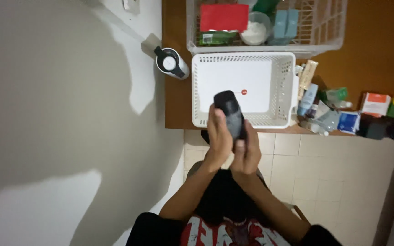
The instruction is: Wiping and organizing various hygiene and cosmetic products into a white basket on a desk.
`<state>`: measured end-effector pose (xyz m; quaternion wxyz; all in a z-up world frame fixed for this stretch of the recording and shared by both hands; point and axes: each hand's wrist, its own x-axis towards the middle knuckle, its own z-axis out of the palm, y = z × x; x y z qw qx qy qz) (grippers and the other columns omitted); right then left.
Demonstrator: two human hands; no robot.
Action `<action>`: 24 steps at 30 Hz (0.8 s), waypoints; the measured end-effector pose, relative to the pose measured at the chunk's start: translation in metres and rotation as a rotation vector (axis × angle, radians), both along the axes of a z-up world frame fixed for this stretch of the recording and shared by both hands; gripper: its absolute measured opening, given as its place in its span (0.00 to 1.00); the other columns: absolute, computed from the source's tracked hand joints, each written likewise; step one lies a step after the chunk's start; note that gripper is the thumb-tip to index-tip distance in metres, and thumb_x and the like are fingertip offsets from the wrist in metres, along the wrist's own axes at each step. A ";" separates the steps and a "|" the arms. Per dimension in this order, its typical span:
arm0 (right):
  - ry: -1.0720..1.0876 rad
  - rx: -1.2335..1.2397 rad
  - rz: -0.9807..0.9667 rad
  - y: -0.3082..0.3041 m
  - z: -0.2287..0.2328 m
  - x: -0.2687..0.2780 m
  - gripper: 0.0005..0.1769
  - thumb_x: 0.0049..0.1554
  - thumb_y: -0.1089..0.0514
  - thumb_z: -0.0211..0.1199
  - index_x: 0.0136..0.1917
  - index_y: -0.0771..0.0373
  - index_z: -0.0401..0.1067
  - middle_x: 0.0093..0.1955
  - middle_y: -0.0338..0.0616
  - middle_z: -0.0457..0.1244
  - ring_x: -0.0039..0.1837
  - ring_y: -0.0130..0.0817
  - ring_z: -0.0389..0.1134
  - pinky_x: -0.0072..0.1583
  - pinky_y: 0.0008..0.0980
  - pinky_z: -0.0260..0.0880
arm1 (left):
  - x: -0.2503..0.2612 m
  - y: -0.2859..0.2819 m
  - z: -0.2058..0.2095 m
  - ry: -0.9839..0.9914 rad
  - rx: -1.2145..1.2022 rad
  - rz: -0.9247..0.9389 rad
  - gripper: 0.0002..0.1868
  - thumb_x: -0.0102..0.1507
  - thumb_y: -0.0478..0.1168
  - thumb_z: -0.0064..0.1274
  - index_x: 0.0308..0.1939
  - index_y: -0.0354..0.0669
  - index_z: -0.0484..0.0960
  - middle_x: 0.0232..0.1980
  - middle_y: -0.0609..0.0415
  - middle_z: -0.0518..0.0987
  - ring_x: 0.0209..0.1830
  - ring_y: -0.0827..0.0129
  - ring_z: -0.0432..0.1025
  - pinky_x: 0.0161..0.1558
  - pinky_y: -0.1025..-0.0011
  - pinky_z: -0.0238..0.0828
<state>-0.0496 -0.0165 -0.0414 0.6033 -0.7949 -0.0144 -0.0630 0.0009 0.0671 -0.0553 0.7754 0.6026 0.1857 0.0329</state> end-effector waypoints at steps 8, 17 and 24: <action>0.662 0.559 -0.260 -0.002 -0.038 0.009 0.21 0.68 0.55 0.49 0.68 0.71 0.63 0.59 0.50 0.64 0.59 0.36 0.67 0.57 0.33 0.70 | 0.012 -0.001 -0.056 -0.506 0.606 -0.024 0.37 0.76 0.62 0.38 0.69 0.28 0.64 0.54 0.40 0.75 0.52 0.58 0.74 0.53 0.61 0.75; 0.176 0.080 -0.207 0.018 0.005 0.047 0.24 0.69 0.54 0.44 0.72 0.73 0.55 0.69 0.61 0.57 0.70 0.49 0.61 0.67 0.41 0.64 | 0.013 0.014 -0.052 -0.240 0.261 -0.141 0.39 0.73 0.65 0.42 0.66 0.28 0.64 0.52 0.39 0.78 0.49 0.59 0.77 0.52 0.63 0.76; 0.006 -0.204 -0.074 -0.010 -0.028 0.080 0.17 0.72 0.55 0.46 0.62 0.68 0.70 0.58 0.54 0.64 0.56 0.37 0.66 0.57 0.35 0.67 | 0.008 0.024 -0.029 0.190 0.014 -0.609 0.32 0.75 0.60 0.34 0.61 0.31 0.72 0.42 0.40 0.78 0.41 0.58 0.73 0.45 0.65 0.71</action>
